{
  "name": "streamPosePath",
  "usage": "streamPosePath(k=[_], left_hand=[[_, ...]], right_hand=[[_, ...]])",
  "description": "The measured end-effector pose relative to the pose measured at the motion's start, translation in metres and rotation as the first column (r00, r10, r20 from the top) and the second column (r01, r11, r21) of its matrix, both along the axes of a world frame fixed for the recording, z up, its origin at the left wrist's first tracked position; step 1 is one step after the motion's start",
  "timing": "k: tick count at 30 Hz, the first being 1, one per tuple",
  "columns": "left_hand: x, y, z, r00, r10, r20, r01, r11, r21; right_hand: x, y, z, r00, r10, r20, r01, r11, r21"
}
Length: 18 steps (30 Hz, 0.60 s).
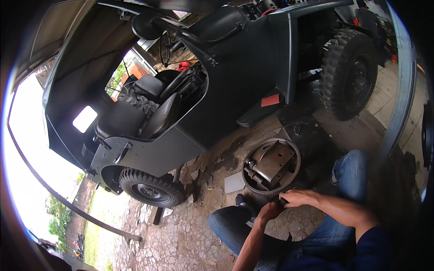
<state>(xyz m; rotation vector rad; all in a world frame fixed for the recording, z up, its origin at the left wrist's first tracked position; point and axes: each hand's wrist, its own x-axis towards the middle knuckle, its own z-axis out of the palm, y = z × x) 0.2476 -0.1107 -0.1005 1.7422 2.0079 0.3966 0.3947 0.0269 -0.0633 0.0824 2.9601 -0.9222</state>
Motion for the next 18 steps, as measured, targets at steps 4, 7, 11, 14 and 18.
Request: streamPosePath(k=[4,7,11,14,18], left_hand=[[0.001,-0.007,0.015,0.998,0.063,-0.027,-0.066,0.993,-0.095],[0.003,-0.001,0.019,0.997,0.073,0.008,-0.072,0.994,-0.084],[-0.003,-0.008,0.005,0.996,0.064,0.056,-0.071,0.989,0.129],[0.000,-0.008,0.016,0.998,0.053,0.040,-0.056,0.997,0.056],[0.003,0.003,0.007,0.999,0.010,0.034,-0.008,0.997,-0.078]], right_hand=[[-0.010,-0.007,-0.011,1.000,-0.020,0.003,0.020,0.997,0.074],[0.002,-0.006,0.002,0.997,-0.074,-0.010,0.074,0.997,0.034],[-0.004,-0.006,0.003,0.998,-0.004,-0.062,0.006,1.000,0.028],[-0.010,-0.006,-0.017,0.992,0.002,-0.126,-0.004,1.000,-0.014],[-0.007,0.009,-0.029,0.996,0.023,-0.089,-0.027,0.999,-0.036]])
